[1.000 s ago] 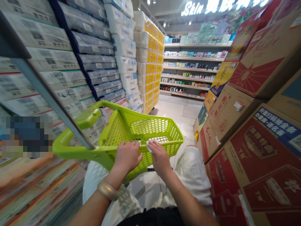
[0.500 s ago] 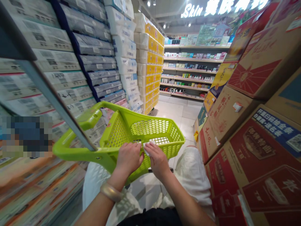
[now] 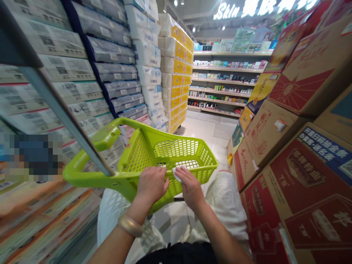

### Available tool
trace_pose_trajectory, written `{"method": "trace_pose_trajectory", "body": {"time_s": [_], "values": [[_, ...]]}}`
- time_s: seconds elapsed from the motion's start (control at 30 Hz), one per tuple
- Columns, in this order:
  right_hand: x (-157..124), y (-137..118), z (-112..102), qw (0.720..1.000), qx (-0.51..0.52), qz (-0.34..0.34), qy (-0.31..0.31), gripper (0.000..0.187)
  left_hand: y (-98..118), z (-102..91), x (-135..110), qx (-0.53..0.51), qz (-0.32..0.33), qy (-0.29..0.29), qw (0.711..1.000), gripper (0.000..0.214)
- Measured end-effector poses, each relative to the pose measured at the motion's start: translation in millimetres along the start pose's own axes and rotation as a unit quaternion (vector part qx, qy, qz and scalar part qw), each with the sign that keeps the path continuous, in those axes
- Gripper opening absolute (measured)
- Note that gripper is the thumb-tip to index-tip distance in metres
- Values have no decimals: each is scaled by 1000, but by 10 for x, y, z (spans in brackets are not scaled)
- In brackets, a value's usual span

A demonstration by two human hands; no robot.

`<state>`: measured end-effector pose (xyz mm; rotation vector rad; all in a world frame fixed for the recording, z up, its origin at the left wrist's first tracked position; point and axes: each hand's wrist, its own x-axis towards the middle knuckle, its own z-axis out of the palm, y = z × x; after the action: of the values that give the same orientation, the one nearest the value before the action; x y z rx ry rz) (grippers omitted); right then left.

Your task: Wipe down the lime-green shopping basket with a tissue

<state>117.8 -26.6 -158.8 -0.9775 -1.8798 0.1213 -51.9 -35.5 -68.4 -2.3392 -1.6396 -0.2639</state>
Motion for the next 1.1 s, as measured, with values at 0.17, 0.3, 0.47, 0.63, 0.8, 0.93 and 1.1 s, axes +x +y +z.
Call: {"method": "trace_pose_trajectory", "body": {"time_s": [0.17, 0.3, 0.47, 0.63, 0.8, 0.93, 1.1], "values": [[-35, 233, -102, 990, -74, 100, 66, 45, -16, 13, 5, -6, -8, 0, 1000, 20], [-14, 112, -32, 998, -41, 49, 12, 47, -10, 18, 11, -13, -11, 4, 1000, 20], [-38, 258, -112, 996, -46, 68, 30, 47, -22, 20, 1, -4, -6, 1, 1000, 19], [-48, 333, -129, 988, -69, 119, 72, 44, -32, 31, 14, -11, -11, 1, 1000, 20], [-32, 176, -39, 999, -22, 28, 3, 49, -43, 22, 7, -1, -4, 5, 1000, 20], [-74, 420, -194, 990, -66, 106, 70, 45, -67, 19, -3, 6, -1, 4, 1000, 20], [-87, 398, -169, 989, -72, 111, 72, 45, -77, 36, 9, 6, 0, 8, 1000, 20]]}}
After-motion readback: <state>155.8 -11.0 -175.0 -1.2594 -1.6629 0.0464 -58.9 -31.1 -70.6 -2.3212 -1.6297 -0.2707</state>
